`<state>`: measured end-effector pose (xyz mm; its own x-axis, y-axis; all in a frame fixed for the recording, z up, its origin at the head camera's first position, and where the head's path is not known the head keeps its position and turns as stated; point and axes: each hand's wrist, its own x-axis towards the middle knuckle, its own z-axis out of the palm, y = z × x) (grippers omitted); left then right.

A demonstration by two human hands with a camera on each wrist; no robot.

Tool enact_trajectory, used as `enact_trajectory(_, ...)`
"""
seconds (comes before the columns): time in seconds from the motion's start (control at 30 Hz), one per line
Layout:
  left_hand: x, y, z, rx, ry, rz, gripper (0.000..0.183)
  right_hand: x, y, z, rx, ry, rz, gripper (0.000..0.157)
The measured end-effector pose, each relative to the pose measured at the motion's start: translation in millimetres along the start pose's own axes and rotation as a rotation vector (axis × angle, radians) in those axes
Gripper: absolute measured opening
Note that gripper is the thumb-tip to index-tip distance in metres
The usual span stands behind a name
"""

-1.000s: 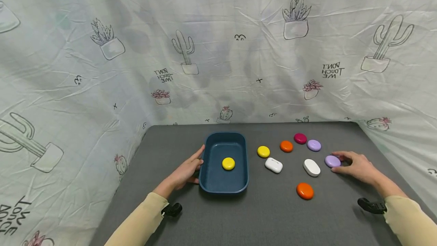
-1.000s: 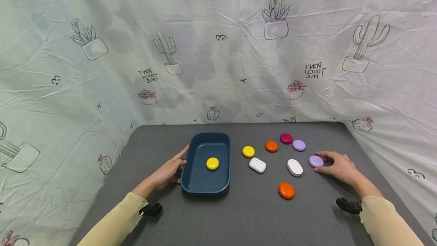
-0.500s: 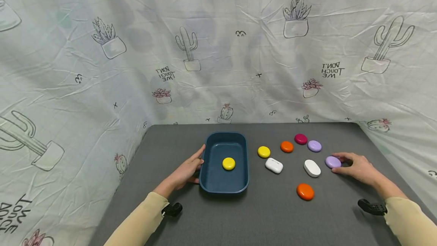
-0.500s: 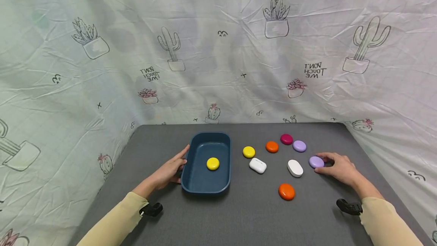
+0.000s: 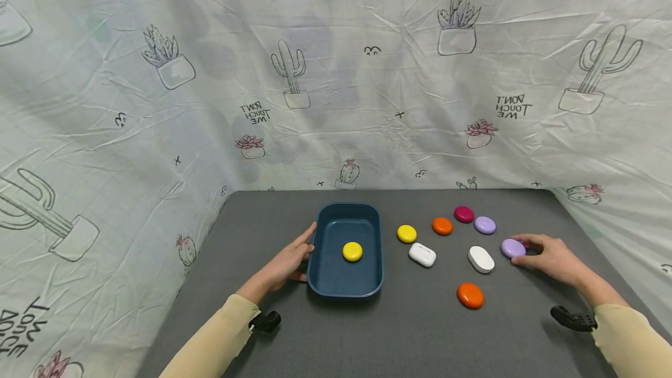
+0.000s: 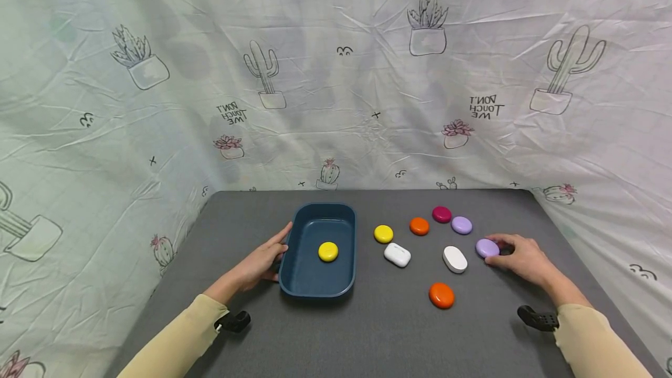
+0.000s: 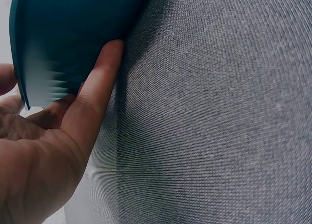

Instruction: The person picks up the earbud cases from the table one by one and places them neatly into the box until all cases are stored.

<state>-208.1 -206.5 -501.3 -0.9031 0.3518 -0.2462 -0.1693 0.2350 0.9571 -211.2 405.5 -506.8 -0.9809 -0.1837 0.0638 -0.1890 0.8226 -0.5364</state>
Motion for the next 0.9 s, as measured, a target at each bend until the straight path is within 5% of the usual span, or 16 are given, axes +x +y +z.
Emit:
enact_trajectory(0.4,1.3,0.4,1.5,-0.005,0.002,0.004,0.063,14.1,-39.0,-9.1,-0.004,0.123,-0.092,0.056)
enact_trajectory(0.9,-0.2,1.6,1.9,-0.007,0.007,-0.006,0.062,53.4,-123.5,10.0,0.099,0.033,-0.233,0.056)
